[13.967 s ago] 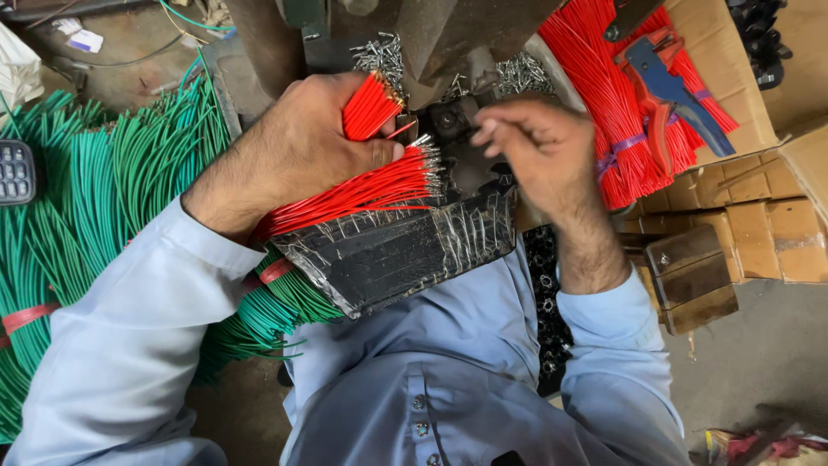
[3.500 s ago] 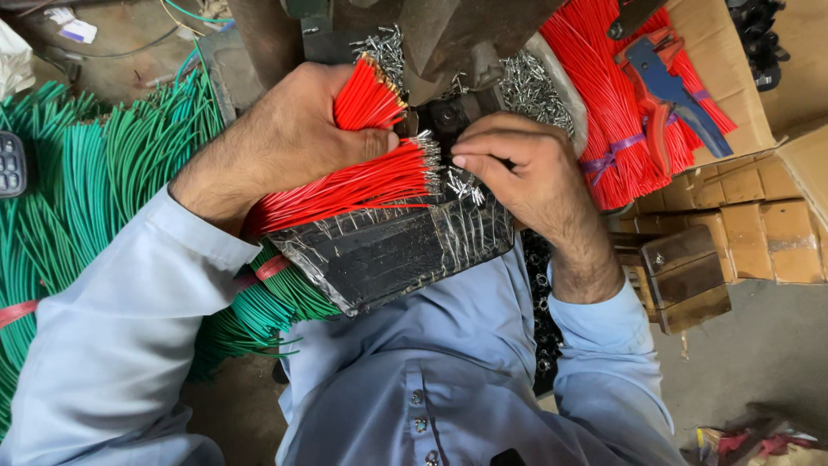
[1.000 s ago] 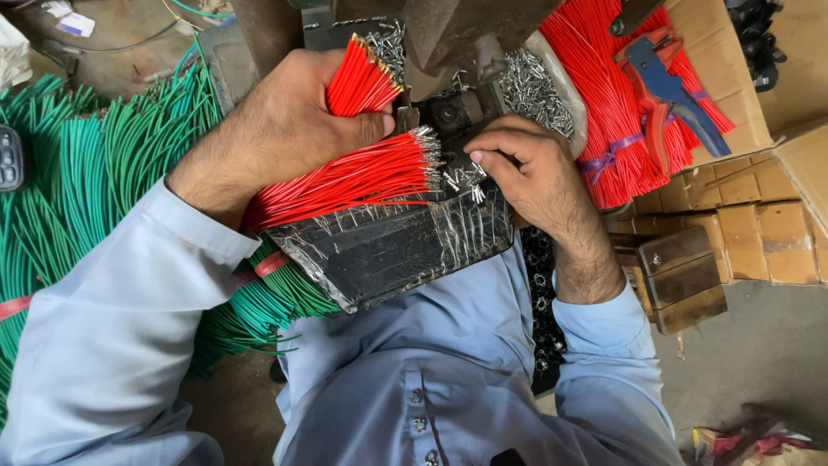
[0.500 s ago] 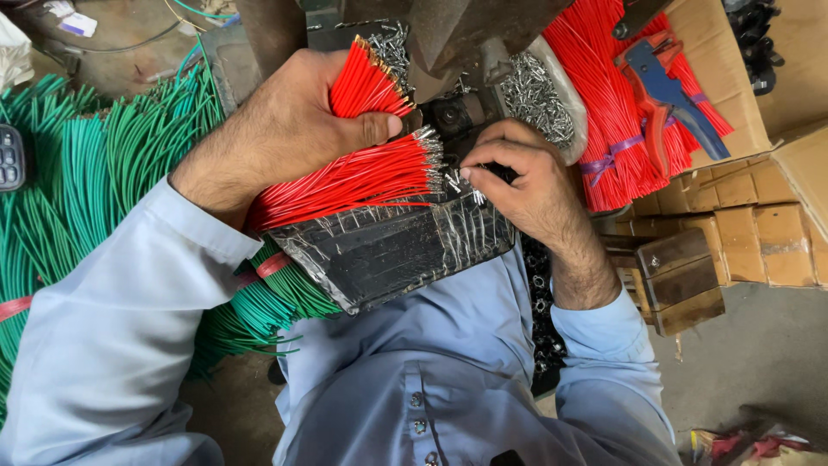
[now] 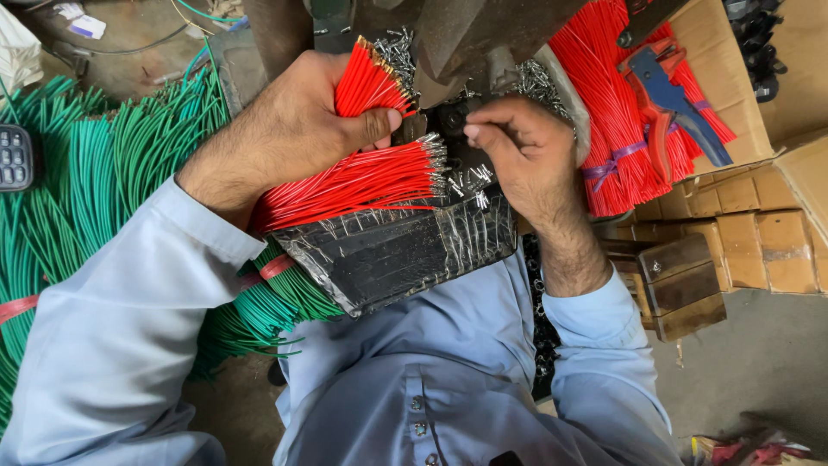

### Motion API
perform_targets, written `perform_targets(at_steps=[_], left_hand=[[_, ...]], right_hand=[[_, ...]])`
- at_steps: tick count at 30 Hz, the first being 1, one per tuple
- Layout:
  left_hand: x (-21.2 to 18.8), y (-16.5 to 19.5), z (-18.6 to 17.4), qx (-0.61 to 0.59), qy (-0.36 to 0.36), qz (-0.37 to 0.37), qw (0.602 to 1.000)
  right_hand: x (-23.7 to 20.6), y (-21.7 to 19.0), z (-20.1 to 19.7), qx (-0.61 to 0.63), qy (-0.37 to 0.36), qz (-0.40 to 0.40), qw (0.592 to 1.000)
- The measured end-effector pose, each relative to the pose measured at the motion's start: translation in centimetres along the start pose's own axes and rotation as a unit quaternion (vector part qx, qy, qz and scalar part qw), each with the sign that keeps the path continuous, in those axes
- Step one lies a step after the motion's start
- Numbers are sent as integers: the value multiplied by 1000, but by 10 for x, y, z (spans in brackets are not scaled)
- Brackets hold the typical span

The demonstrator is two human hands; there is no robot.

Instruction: The person holds a bundle of red insulated wires in one hand and, one at a time, inserts the stripped end of a wire with a metal terminal into a bench-mounted crimping machine, operates the press to crimp the terminal onto the wire, and places the finished wire onto a growing pile on the work surface.

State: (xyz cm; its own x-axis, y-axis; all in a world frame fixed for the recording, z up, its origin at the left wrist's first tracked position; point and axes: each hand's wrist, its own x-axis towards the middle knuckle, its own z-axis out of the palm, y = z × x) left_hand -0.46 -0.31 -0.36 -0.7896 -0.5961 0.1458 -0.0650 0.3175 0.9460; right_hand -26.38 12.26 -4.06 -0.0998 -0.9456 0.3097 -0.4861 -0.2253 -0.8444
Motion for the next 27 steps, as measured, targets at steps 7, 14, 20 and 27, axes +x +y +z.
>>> perform_targets(at_steps=[7,14,20,27], left_hand=[[-2,0,-1,38,13,40,998],[0,-2,-2,2,4,20,1000],[-2,-1,-2,20,4,16,1000],[-1,1,-3,16,-2,10,1000]], right_hand=[[14,4,29,123,-21,-71,990],[20,7,30,147,-22,-14,989],[22,5,32,136,-23,-15,990],[21,5,33,171,-20,-9,985]])
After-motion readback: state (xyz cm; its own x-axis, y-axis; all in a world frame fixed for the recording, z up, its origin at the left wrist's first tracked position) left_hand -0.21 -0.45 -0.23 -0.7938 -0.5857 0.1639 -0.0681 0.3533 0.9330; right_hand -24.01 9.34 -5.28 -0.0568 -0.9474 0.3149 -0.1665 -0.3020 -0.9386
